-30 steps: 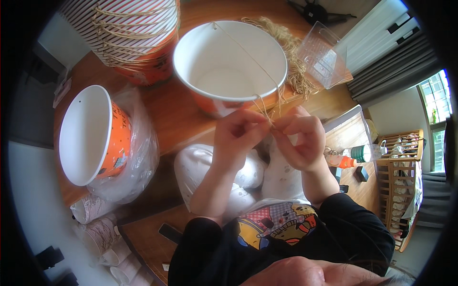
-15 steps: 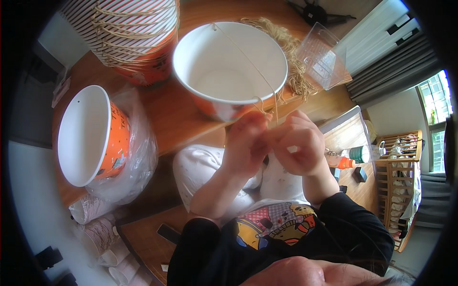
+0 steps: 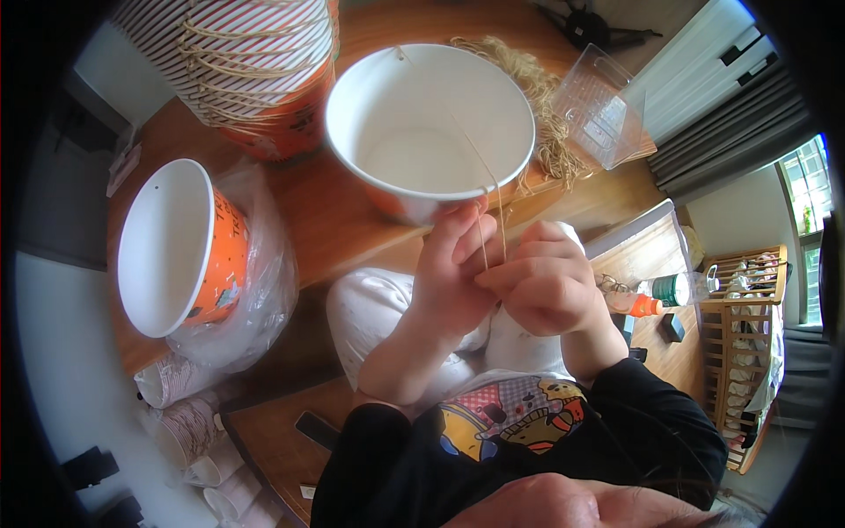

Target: Thread twine through pre-drilled holes in paper buckets to attach handles and place components inside.

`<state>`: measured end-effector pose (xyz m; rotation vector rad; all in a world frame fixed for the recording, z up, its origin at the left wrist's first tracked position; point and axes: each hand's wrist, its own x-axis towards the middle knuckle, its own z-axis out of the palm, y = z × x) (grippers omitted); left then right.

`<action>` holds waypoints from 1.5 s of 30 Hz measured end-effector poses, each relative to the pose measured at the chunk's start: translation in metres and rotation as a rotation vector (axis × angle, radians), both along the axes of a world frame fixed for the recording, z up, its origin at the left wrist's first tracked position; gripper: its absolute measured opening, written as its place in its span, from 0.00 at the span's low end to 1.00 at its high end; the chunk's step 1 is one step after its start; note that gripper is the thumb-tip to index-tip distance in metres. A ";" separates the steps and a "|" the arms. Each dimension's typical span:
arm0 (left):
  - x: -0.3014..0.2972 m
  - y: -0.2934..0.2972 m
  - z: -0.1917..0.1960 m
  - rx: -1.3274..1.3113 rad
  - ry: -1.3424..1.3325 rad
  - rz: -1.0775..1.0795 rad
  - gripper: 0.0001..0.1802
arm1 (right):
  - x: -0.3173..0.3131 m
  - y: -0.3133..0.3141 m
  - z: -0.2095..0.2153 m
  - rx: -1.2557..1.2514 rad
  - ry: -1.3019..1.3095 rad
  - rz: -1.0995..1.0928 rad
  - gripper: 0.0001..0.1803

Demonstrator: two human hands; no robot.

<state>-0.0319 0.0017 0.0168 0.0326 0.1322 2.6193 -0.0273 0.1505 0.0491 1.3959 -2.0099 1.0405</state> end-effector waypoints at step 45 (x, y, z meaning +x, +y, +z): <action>0.059 0.034 0.038 -2.480 1.157 1.214 0.16 | -0.024 0.098 -0.004 -0.362 0.179 -0.236 0.15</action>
